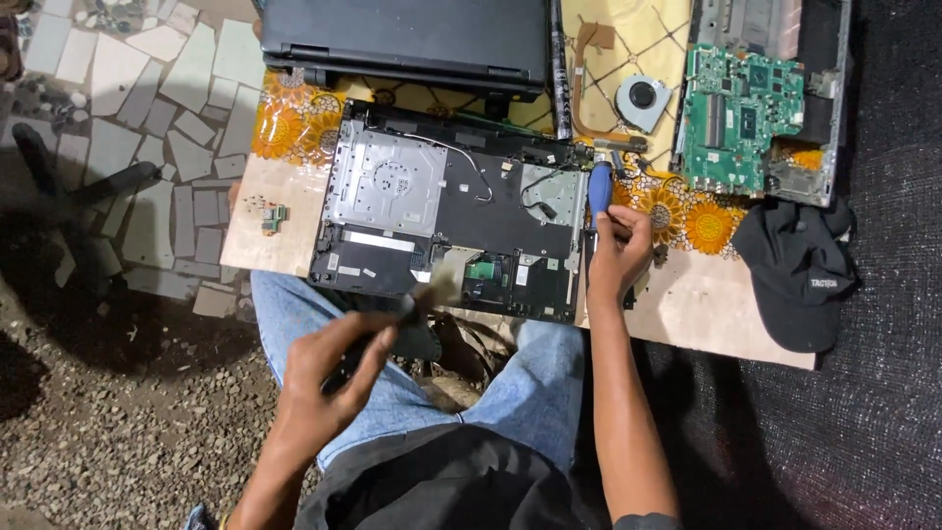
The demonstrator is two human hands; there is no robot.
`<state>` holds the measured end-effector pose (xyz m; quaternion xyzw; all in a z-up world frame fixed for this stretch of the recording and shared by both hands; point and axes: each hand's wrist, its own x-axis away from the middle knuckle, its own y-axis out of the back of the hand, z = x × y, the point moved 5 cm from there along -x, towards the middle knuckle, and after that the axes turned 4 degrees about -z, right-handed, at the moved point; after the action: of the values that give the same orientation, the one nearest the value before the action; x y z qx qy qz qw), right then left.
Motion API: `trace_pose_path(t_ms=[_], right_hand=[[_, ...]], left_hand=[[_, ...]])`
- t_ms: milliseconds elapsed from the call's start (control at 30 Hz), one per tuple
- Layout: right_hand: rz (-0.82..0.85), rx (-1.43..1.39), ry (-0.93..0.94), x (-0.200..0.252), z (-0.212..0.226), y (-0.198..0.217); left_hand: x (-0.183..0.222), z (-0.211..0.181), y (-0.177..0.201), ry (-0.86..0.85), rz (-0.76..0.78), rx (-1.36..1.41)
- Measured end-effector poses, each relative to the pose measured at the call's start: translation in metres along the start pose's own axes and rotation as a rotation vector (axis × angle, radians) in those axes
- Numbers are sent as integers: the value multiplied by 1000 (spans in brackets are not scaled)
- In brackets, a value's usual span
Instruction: Disassembling a laptop and cleaning the motherboard using a screwdriver and a brush.
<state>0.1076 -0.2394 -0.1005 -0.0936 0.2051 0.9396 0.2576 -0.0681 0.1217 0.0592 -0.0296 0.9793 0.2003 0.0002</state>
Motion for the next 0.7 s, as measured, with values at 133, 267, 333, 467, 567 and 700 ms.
trace_pose_path(t_ms=[133, 267, 333, 467, 567, 700], right_hand=[[7, -28, -31, 1, -3, 0], [5, -1, -39, -1, -8, 0], [8, 6, -57, 0, -4, 0], [6, 34, -76, 0, 0, 1], [-1, 50, -68, -1, 3, -1], [-128, 37, -166, -4, -27, -2]], left_hand=[[2, 7, 12, 27, -71, -221], [9, 15, 19, 10, -71, -103], [6, 19, 26, 85, -95, -264], [12, 42, 41, 167, -178, -121], [6, 13, 51, -4, -401, -255], [2, 34, 58, 74, -336, -286]])
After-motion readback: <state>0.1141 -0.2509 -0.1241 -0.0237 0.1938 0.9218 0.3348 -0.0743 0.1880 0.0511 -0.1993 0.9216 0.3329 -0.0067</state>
